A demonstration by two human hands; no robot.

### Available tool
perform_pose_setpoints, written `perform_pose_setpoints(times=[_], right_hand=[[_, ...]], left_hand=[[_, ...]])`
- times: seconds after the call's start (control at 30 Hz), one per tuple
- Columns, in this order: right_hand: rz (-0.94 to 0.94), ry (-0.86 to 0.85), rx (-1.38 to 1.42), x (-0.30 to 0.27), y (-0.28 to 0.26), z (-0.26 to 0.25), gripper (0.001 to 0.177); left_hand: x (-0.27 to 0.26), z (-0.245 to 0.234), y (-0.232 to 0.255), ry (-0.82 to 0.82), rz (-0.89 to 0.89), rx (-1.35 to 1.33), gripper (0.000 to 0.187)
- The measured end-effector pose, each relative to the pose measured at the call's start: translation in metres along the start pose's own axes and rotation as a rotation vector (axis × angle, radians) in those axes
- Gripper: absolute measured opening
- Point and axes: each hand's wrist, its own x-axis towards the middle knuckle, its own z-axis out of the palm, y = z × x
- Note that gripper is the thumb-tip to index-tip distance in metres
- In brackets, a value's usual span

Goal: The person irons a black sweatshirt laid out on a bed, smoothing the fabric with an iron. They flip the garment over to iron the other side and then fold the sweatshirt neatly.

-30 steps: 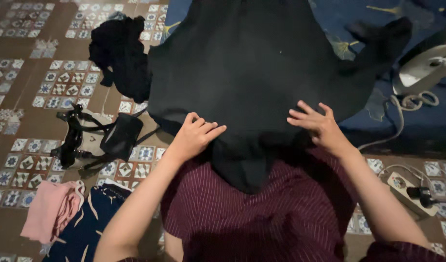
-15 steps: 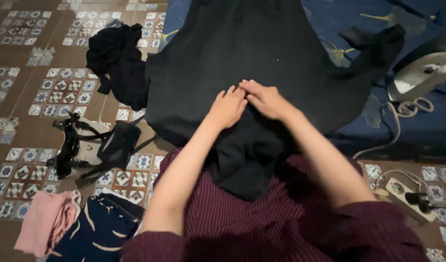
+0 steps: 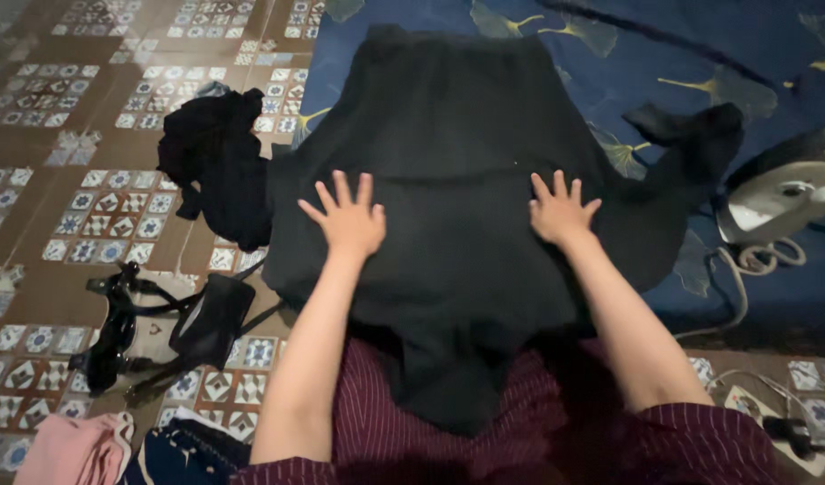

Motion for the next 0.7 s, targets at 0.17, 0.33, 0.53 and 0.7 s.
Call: perform_pose_setpoints(times=[0.17, 0.33, 0.53, 0.7], right_hand=[[-0.729, 0.161, 0.214, 0.017, -0.112, 0.041, 0.061], [-0.262, 0.095, 0.027, 0.077, -0.069, 0.032, 0.054], [0.136, 0.141, 0.186, 0.140, 0.069, 0.027, 0.063], [0.487, 0.354, 0.255, 0.199, 0.088, 0.047, 0.058]], left_hand=[[0.020, 0.032, 0.078, 0.113, 0.485, -0.086, 0.059], [0.072, 0.043, 0.038, 0.095, 0.228, -0.141, 0.063], [0.139, 0.039, -0.044, 0.183, -0.047, -0.090, 0.067], [0.180, 0.046, -0.040, 0.305, -0.169, -0.215, 0.055]])
